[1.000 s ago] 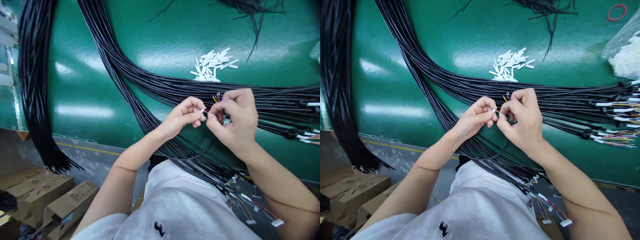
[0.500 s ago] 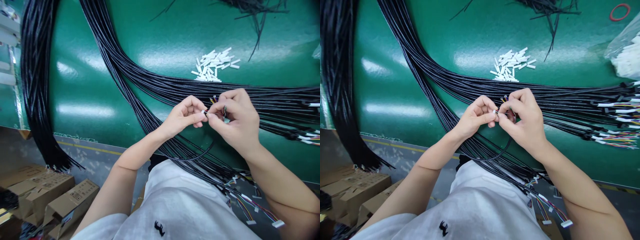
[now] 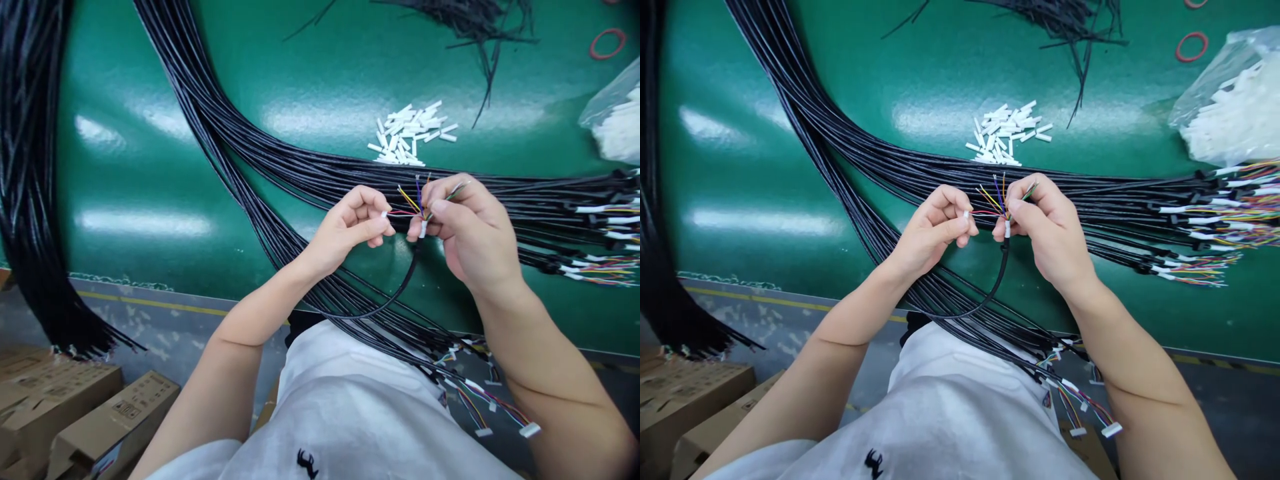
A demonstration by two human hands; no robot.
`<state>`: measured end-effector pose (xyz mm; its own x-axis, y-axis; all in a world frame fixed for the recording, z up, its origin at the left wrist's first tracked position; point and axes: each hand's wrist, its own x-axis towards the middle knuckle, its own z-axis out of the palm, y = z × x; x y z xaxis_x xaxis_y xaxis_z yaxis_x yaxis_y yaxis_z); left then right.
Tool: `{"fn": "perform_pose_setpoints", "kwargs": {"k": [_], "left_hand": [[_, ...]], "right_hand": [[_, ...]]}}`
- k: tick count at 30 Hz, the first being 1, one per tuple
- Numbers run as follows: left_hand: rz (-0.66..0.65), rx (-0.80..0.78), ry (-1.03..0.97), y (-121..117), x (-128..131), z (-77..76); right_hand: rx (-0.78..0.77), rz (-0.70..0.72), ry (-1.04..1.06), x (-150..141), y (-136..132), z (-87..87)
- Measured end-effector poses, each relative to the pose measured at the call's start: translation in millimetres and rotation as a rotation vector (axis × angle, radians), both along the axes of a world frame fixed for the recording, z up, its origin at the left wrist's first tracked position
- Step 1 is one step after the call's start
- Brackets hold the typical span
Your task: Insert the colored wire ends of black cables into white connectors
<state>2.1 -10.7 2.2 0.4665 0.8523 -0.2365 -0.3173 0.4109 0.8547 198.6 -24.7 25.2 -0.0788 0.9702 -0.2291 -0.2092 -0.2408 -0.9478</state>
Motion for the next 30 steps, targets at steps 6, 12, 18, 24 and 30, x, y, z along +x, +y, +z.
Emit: {"fn": "perform_pose_setpoints", "kwargs": {"k": [6, 12, 18, 24, 30], "left_hand": [[0.001, 0.025, -0.049, -0.8, -0.4, 1.1], [0.018, 0.01, -0.018, 0.6, 1.2, 2.2], [0.022, -0.029, 0.025, 1.3, 1.4, 3.2], [0.026, -0.016, 0.024, 1.0, 1.0, 3.5], [0.024, -0.009, 0.002, -0.6, 1.7, 3.9]], "right_hand": [[-0.073, 0.033, 0.0, 1.2, 2.6, 0.2], [-0.076, 0.045, 0.016, 3.8, 3.1, 1.9], [0.16, -0.037, -0.119, 1.9, -3.9, -0.3], [0.251, -0.014, -0.25, -1.0, -5.9, 0.3], [0.109, -0.027, -0.323, -0.4, -4.8, -0.1]]}}
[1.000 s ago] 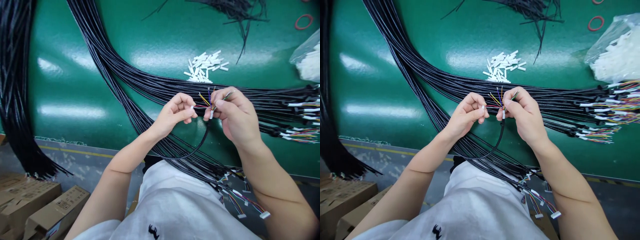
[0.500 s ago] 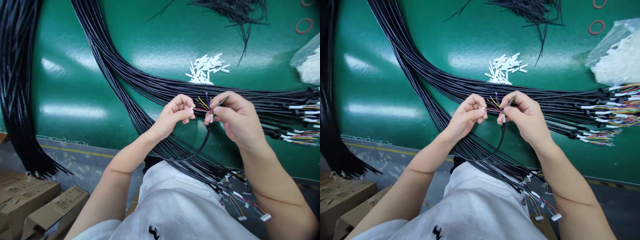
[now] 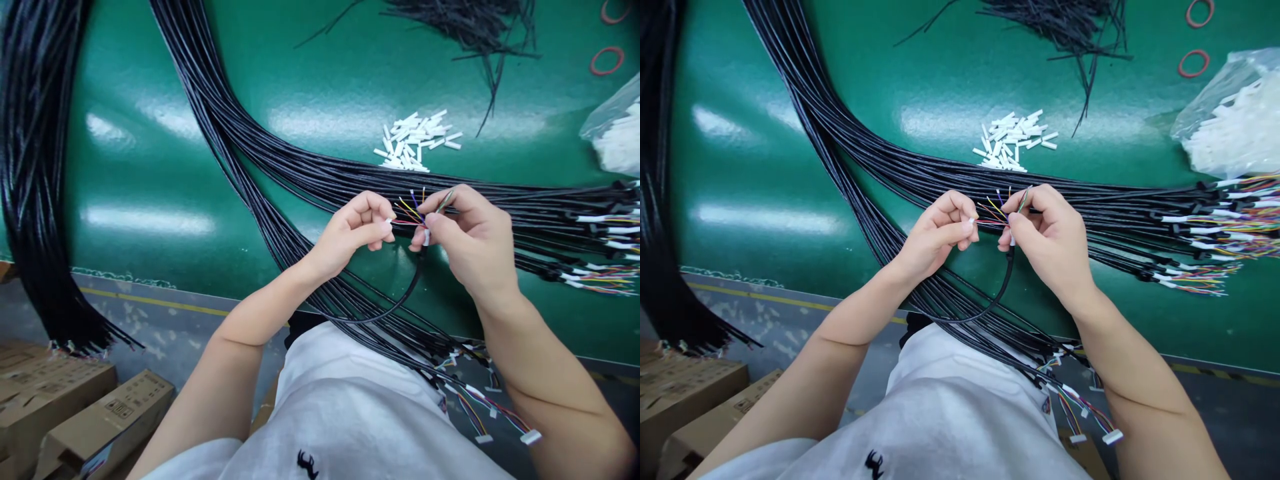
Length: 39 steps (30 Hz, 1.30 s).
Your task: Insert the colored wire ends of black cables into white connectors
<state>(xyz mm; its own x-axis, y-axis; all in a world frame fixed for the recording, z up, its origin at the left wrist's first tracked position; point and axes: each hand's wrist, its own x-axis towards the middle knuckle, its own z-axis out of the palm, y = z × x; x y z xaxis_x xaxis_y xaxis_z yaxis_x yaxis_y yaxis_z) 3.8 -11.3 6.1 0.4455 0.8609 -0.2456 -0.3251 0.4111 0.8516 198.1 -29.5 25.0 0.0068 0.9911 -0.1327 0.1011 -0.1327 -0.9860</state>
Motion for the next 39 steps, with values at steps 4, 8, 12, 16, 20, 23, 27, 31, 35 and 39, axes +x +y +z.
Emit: {"fn": "perform_pose_setpoints", "kwargs": {"k": [4, 8, 12, 16, 20, 23, 27, 31, 35, 39], "left_hand": [[-0.011, -0.004, 0.012, -0.6, -0.2, -1.8], [-0.03, 0.004, 0.015, -0.6, 0.4, -4.8], [-0.045, -0.01, 0.032, -1.0, 1.2, -5.2], [-0.047, -0.011, 0.02, -1.3, 1.2, -5.5], [-0.045, 0.003, 0.004, -1.4, 0.7, -6.9], [-0.047, 0.001, 0.019, -1.5, 0.7, -6.5], [-0.054, 0.001, 0.035, -1.5, 0.7, -4.4], [-0.051, 0.0, 0.042, -1.4, 0.4, -3.1], [-0.047, -0.005, 0.043, -0.9, 0.4, -2.6], [-0.003, -0.021, 0.028, 1.1, 0.5, -0.5]], "right_hand": [[-0.033, 0.008, -0.018, -0.6, 1.4, 0.9], [0.002, 0.038, -0.129, -0.5, 4.2, 2.1], [-0.052, 0.072, -0.101, 3.6, 6.2, -4.6], [-0.174, 0.114, -0.002, 8.9, 9.1, -8.1], [-0.4, 0.204, 0.162, 12.6, 14.8, -1.6], [-0.489, 0.274, 0.256, 14.7, 18.9, 1.3], [-0.5, 0.306, 0.297, 16.2, 21.0, -1.3], [-0.464, 0.284, 0.289, 16.6, 19.9, -4.9], [-0.44, 0.228, 0.319, 14.2, 17.5, -4.3], [-0.393, 0.09, 0.364, 9.0, 15.0, -0.4]]}}
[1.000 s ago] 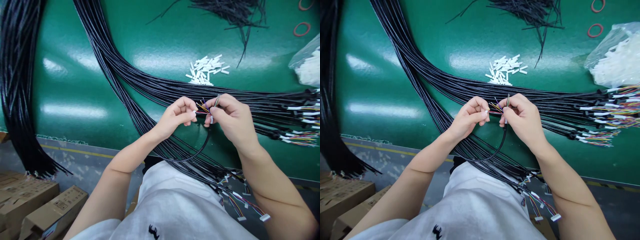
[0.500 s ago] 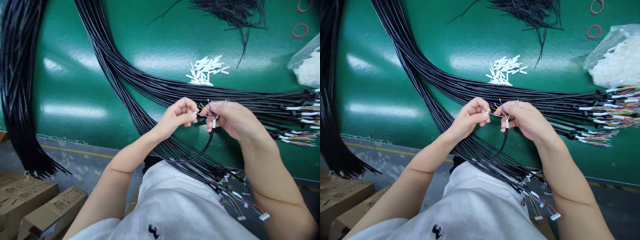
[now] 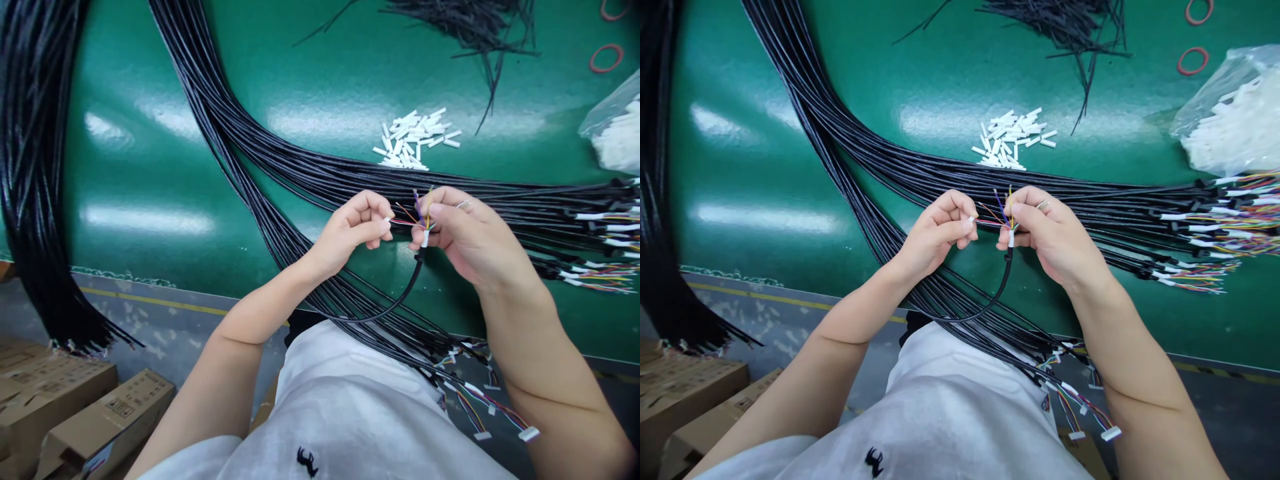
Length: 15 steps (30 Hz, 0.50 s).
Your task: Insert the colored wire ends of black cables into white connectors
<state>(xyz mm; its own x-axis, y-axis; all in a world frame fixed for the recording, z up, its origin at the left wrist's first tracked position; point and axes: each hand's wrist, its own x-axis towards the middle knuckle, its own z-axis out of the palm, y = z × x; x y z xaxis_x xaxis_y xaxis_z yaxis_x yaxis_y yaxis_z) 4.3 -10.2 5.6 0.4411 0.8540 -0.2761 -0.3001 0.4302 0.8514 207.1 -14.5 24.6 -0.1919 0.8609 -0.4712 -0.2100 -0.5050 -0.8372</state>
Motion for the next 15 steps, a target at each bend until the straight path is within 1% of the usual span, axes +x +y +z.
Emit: {"fn": "perform_pose_setpoints", "kwargs": {"k": [3, 7, 10, 12, 15], "left_hand": [[0.032, -0.047, 0.015, 1.9, -0.2, 1.6], [0.061, -0.087, 0.018, 3.4, -0.3, 1.6], [0.061, -0.095, 0.01, 3.4, -0.1, 0.3], [0.034, -0.08, 0.009, 3.0, 0.2, -0.9], [-0.003, 0.014, 0.006, 1.6, 0.3, -2.7]], "right_hand": [[0.058, -0.05, 0.007, -2.0, -1.6, 1.7], [0.153, -0.024, -0.001, -0.3, -3.8, -0.2], [0.271, 0.017, -0.023, 1.8, -6.6, -3.4], [0.39, 0.054, -0.125, 1.7, -9.2, -4.2], [0.573, 0.084, -0.4, -1.9, -13.4, -1.1]]}}
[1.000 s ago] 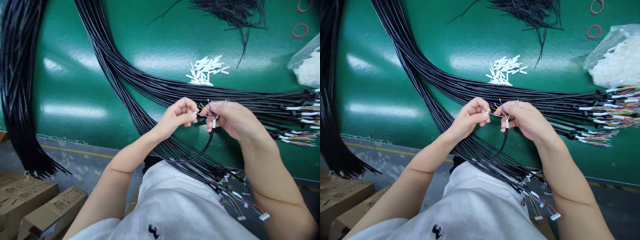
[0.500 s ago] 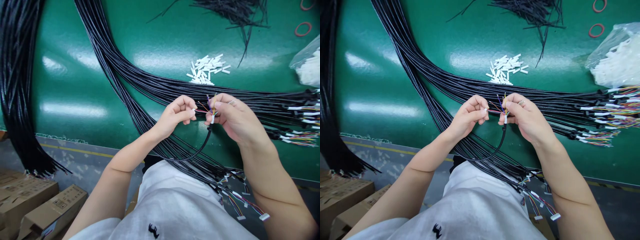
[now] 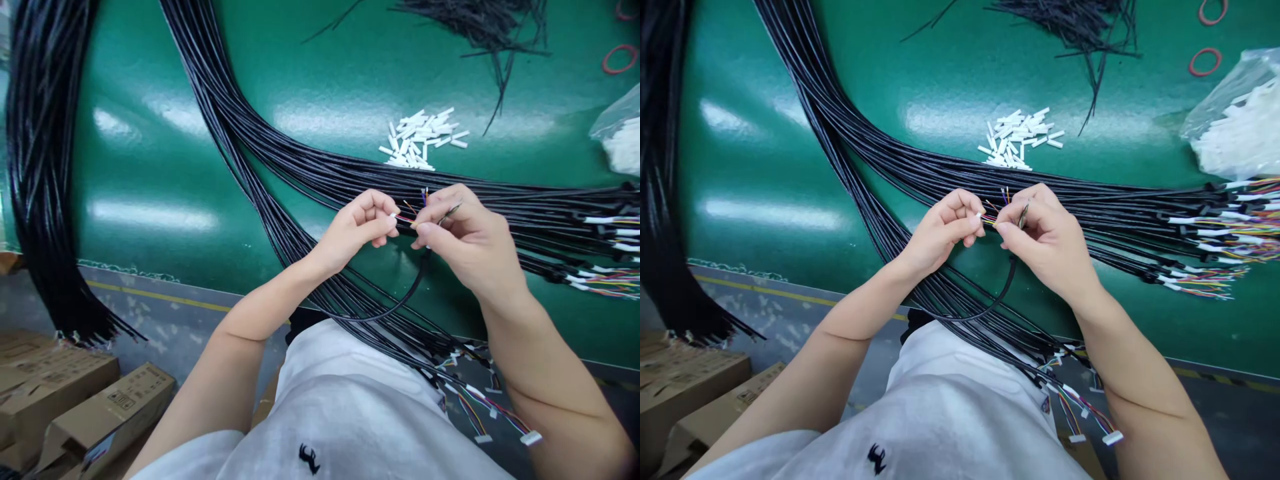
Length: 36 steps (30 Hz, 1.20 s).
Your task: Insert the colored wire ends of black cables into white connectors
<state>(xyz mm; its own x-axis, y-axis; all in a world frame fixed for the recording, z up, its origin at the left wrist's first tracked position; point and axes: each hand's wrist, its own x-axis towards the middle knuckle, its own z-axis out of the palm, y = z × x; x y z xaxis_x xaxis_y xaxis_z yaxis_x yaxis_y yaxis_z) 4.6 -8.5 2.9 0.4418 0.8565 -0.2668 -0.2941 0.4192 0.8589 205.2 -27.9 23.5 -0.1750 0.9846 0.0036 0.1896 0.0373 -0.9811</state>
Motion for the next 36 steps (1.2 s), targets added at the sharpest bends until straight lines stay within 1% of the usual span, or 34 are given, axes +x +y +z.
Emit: {"fn": "perform_pose_setpoints", "kwargs": {"k": [2, 6, 11, 13, 14, 16, 18, 20, 24, 27, 29, 32, 36], "left_hand": [[-0.009, 0.094, -0.001, -1.4, -0.5, -1.0], [-0.016, 0.332, 0.042, -5.5, -1.5, -4.2], [0.08, 0.704, 0.201, -9.6, -0.5, -11.4], [0.115, 0.799, 0.253, -10.0, -0.2, -13.4], [0.124, 0.816, 0.27, -10.1, 0.0, -13.9], [0.117, 0.771, 0.278, -10.3, 0.2, -13.9], [0.088, 0.635, 0.235, -10.5, 0.6, -12.9], [0.052, 0.459, 0.154, -10.4, 1.3, -11.2], [-0.046, 0.135, -0.023, -8.1, 1.0, -8.1], [-0.114, -0.043, -0.123, -5.2, -1.5, -6.4], [-0.155, -0.11, -0.134, -3.8, -3.4, -5.2], [-0.197, -0.131, -0.09, -3.3, -5.1, -3.6], [-0.181, -0.148, -0.08, -4.5, -4.2, -2.1]], "right_hand": [[0.071, -0.021, -0.117, -3.6, -2.2, 3.5], [0.157, -0.034, -0.186, -8.6, -4.7, 6.2], [0.237, -0.046, -0.26, -9.6, -6.6, 1.1], [0.273, -0.053, -0.29, -10.1, -7.2, -1.2], [0.298, -0.057, -0.305, -10.6, -7.5, -2.3], [0.36, -0.069, -0.325, -12.1, -8.3, -4.0], [0.422, -0.084, -0.343, -14.1, -9.3, -4.8], [0.475, -0.108, -0.356, -16.4, -10.5, -4.5], [0.512, -0.139, -0.397, -19.9, -11.6, -2.6], [0.48, -0.165, -0.389, -19.3, -10.0, -2.6], [0.447, -0.158, -0.378, -17.0, -8.3, -3.2], [0.437, -0.113, -0.373, -13.1, -6.8, -3.9], [0.469, -0.085, -0.402, -12.1, -7.9, -5.0]]}}
